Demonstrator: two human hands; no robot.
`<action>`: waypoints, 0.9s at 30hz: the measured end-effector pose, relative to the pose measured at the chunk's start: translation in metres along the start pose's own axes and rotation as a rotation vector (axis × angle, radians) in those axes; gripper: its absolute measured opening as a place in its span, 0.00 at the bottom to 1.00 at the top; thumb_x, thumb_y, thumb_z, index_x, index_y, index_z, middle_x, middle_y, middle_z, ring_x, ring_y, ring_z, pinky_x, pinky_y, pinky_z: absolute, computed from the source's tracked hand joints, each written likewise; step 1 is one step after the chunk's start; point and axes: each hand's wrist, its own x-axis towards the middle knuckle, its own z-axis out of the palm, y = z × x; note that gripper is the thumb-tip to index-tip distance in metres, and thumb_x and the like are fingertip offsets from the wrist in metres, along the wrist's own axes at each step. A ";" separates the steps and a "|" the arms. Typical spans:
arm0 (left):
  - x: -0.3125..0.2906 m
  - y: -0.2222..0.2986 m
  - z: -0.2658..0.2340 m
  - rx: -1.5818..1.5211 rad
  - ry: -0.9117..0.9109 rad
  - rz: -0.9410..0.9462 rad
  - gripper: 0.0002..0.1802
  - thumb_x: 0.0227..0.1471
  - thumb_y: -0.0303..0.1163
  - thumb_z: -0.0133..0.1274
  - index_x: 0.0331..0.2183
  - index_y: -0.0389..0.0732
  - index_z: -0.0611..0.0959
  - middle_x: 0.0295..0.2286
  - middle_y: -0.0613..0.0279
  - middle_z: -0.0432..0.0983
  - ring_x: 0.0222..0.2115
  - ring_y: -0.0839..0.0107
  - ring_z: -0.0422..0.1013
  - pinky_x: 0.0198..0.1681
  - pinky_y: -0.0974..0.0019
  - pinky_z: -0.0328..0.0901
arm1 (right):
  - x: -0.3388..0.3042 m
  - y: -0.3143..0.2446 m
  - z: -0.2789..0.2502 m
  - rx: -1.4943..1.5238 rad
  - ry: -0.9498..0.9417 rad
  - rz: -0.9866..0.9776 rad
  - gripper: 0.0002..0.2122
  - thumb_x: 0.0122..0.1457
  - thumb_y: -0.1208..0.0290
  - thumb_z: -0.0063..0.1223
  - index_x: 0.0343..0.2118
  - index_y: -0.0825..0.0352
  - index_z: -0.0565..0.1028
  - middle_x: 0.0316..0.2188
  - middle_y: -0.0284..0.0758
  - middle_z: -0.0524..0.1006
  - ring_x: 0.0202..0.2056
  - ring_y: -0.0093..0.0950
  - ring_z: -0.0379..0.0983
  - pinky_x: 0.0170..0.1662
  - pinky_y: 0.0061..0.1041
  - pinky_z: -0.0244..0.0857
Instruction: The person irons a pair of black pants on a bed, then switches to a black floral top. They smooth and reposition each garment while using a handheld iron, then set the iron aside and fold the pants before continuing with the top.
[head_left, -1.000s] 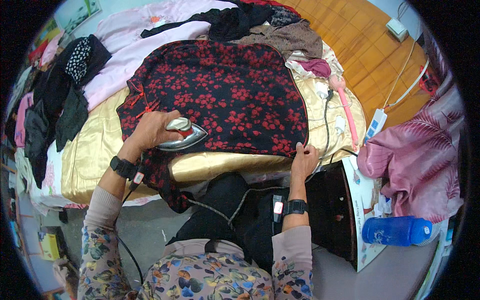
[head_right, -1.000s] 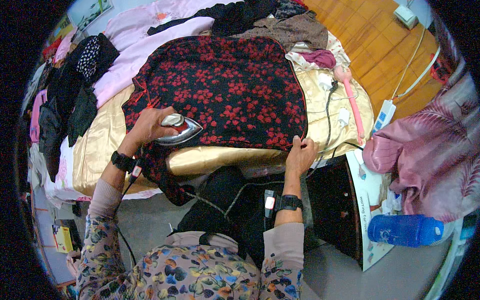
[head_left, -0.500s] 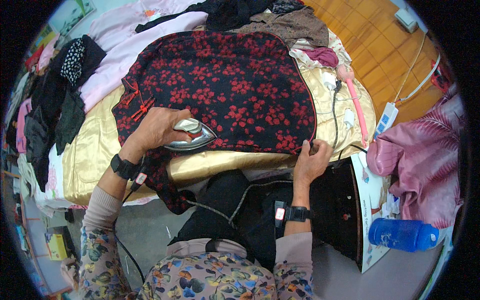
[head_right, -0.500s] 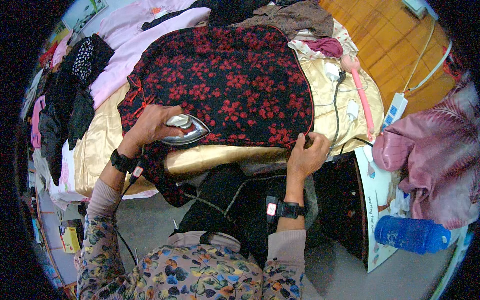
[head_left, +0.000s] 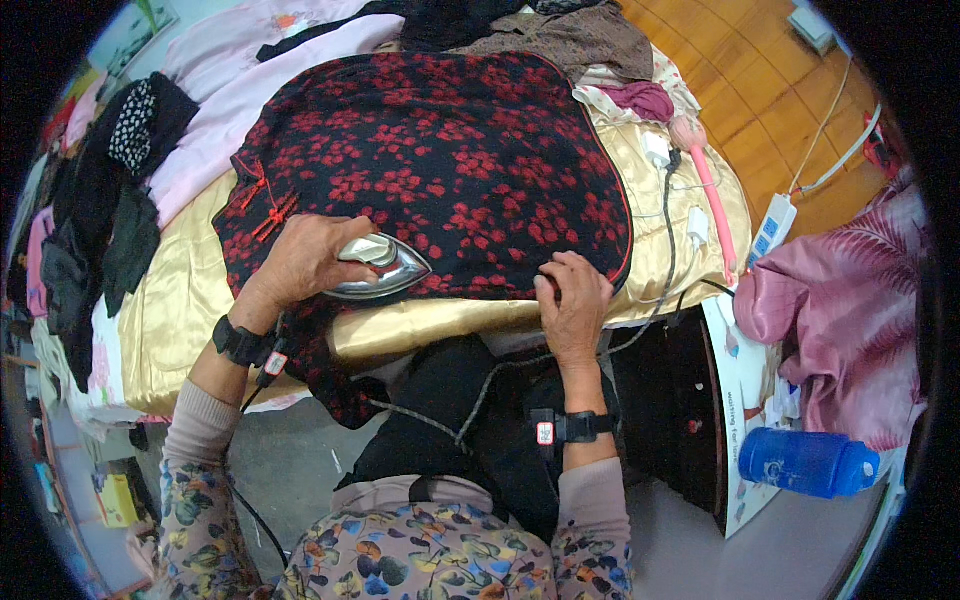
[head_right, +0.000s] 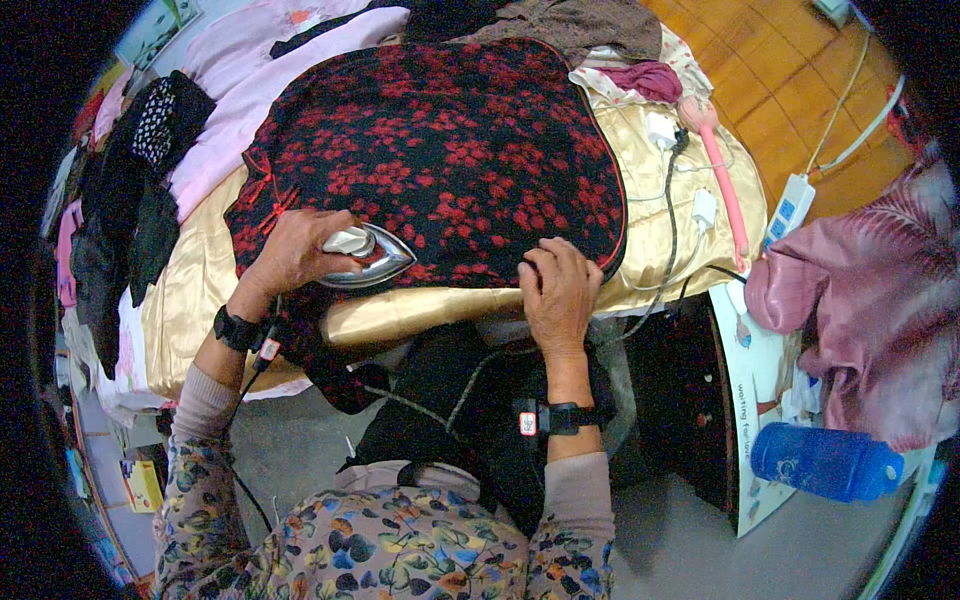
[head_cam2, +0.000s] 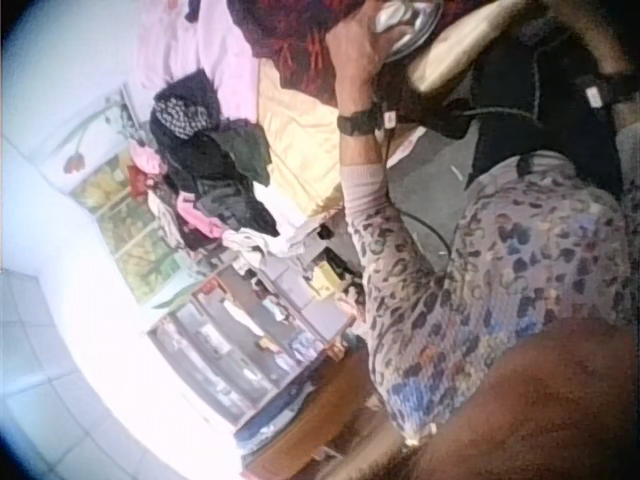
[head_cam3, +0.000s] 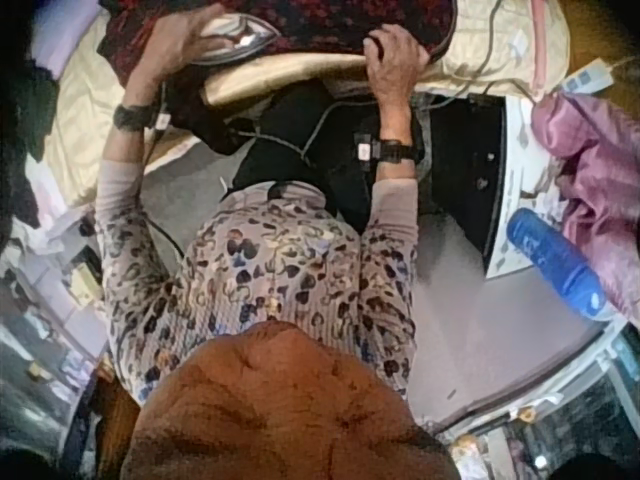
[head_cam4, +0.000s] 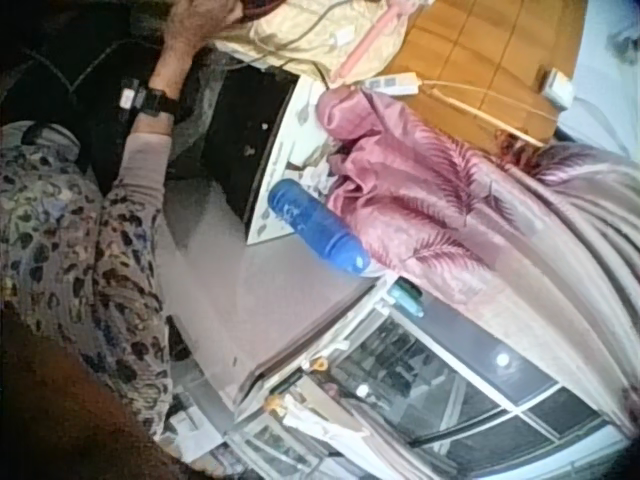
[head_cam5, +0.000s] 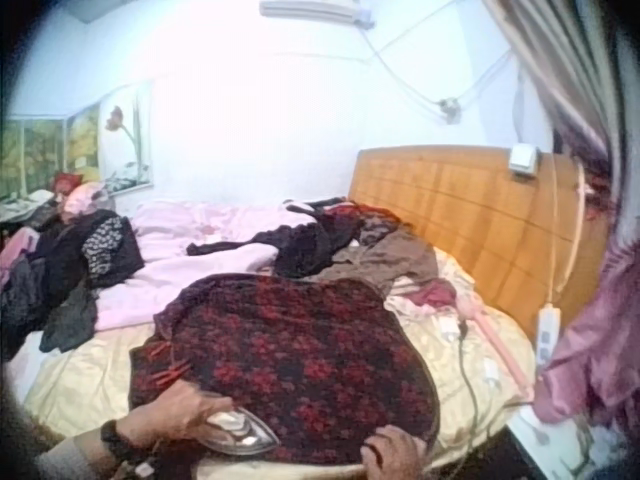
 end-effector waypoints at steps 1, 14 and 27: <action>0.001 0.001 0.000 -0.003 0.001 0.002 0.22 0.47 0.49 0.68 0.39 0.46 0.80 0.30 0.54 0.83 0.34 0.51 0.80 0.34 0.51 0.70 | -0.001 0.005 -0.001 -0.027 0.006 0.047 0.08 0.58 0.67 0.62 0.39 0.59 0.80 0.48 0.32 0.79 0.55 0.34 0.73 0.60 0.40 0.56; 0.014 0.018 0.003 0.019 0.006 -0.038 0.22 0.48 0.48 0.67 0.39 0.46 0.80 0.31 0.54 0.82 0.35 0.50 0.79 0.35 0.50 0.71 | -0.006 0.015 0.005 -0.022 0.063 0.095 0.08 0.58 0.70 0.59 0.40 0.58 0.79 0.49 0.32 0.77 0.57 0.34 0.71 0.62 0.41 0.54; 0.025 0.039 0.003 0.003 0.038 -0.051 0.22 0.51 0.50 0.65 0.40 0.45 0.81 0.30 0.52 0.82 0.33 0.49 0.79 0.34 0.48 0.70 | -0.007 0.017 0.008 -0.027 0.076 0.092 0.08 0.59 0.70 0.58 0.41 0.58 0.79 0.49 0.30 0.78 0.58 0.33 0.71 0.63 0.41 0.52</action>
